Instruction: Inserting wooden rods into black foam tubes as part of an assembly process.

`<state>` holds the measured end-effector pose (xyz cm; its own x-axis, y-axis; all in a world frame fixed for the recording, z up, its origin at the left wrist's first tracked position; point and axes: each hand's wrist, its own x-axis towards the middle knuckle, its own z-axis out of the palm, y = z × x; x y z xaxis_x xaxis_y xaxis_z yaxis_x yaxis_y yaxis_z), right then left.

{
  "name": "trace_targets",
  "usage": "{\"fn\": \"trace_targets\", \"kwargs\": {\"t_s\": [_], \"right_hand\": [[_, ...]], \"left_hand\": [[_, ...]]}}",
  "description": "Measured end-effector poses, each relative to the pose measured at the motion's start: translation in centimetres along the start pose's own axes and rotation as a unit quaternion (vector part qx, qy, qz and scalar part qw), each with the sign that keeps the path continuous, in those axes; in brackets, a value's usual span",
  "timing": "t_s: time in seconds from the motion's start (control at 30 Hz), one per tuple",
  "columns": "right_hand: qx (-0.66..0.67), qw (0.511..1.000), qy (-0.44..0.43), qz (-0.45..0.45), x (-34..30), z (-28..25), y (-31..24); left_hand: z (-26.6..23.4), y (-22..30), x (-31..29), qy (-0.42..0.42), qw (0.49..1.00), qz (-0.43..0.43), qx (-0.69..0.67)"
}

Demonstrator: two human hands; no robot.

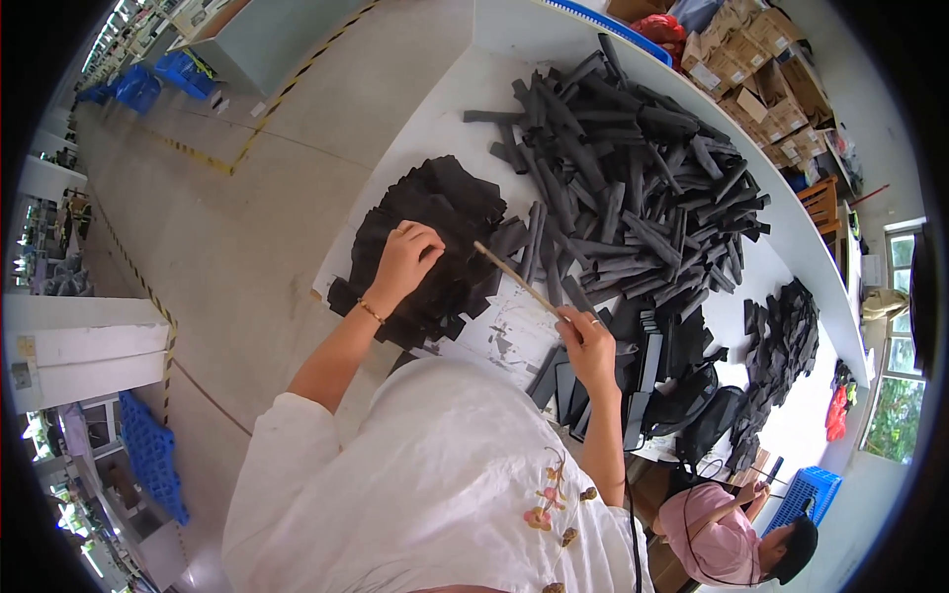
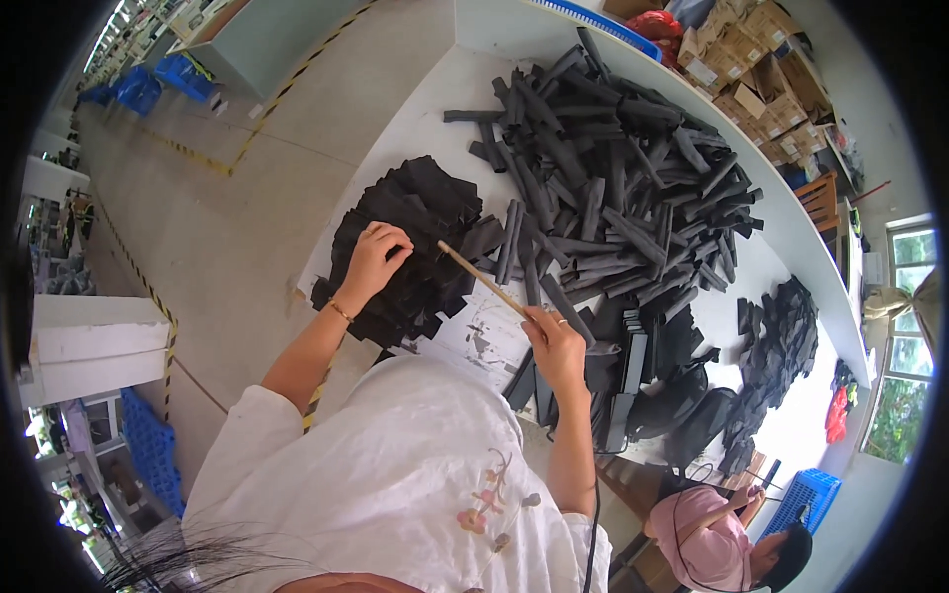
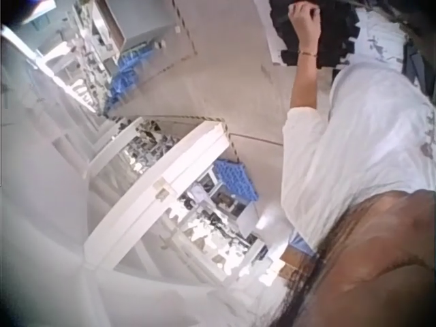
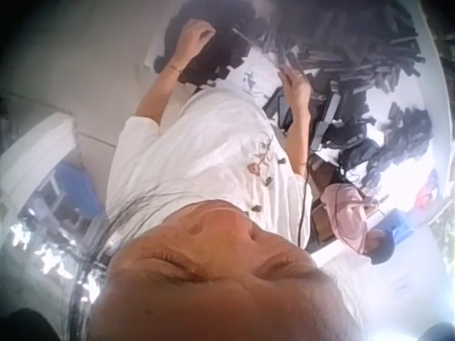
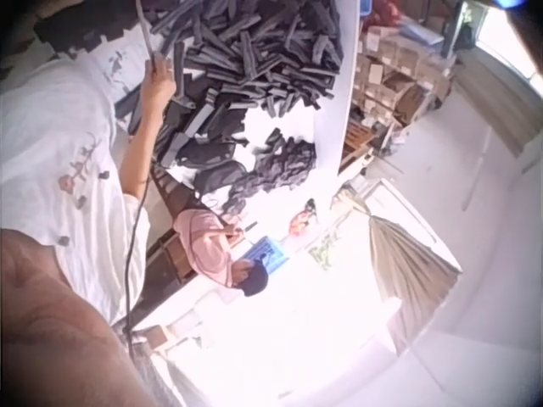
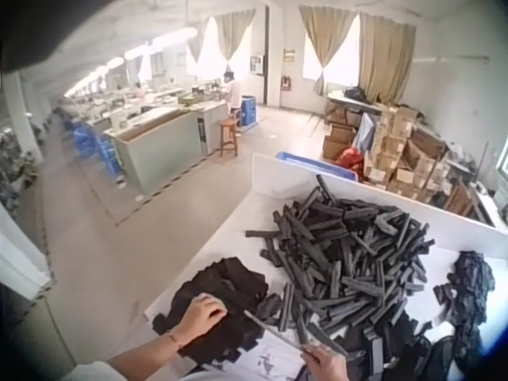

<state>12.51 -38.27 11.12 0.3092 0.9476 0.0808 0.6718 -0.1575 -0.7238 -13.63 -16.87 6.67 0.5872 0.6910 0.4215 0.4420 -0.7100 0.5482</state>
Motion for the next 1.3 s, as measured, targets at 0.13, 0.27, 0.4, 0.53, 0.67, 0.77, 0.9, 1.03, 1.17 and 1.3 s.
{"fn": "trace_targets", "kwargs": {"t_s": [0.13,0.27,0.4,0.53,0.67,0.77,0.9,1.03,1.17,1.3], "right_hand": [[-0.057,0.997,-0.006,-0.048,0.2,-1.3,-1.0],[-0.084,0.993,-0.005,-0.079,0.6,-1.5,-1.2],[-0.092,0.991,-0.016,-0.096,0.8,-1.5,-1.6],[-0.084,0.991,-0.031,-0.103,0.8,-0.9,-2.2],[-0.064,0.993,-0.04,-0.096,1.7,2.0,-2.8],[0.157,0.985,-0.061,-0.044,2.2,6.4,-2.0],[0.347,0.916,-0.157,0.128,0.7,6.8,-2.8],[0.362,0.906,-0.162,0.145,0.1,9.3,-4.2],[0.28,0.956,-0.027,0.085,0.4,10.9,-6.1],[0.158,0.975,-0.105,0.112,-1.6,10.7,-4.4]], "left_hand": [[-1.6,0.6,1.2,-0.038,0.997,-0.015,-0.067],[-2.2,1.2,1.7,-0.032,0.996,0.007,-0.086],[-2.6,1.9,1.9,-0.034,0.994,0.024,-0.1],[-2.5,2.5,2.1,-0.03,0.992,0.031,-0.114],[-1.7,5.9,2.7,-0.079,0.986,0.101,-0.102],[-1.2,10.0,2.7,-0.101,0.969,0.202,-0.104],[-2.5,10.2,2.3,0.246,0.909,-0.071,-0.329],[2.5,7.6,-1.1,0.027,0.5,-0.37,-0.782],[3.6,10.1,-1.8,0.077,0.515,-0.439,-0.732],[3.0,7.4,-0.2,0.191,0.494,-0.434,-0.729]]}}
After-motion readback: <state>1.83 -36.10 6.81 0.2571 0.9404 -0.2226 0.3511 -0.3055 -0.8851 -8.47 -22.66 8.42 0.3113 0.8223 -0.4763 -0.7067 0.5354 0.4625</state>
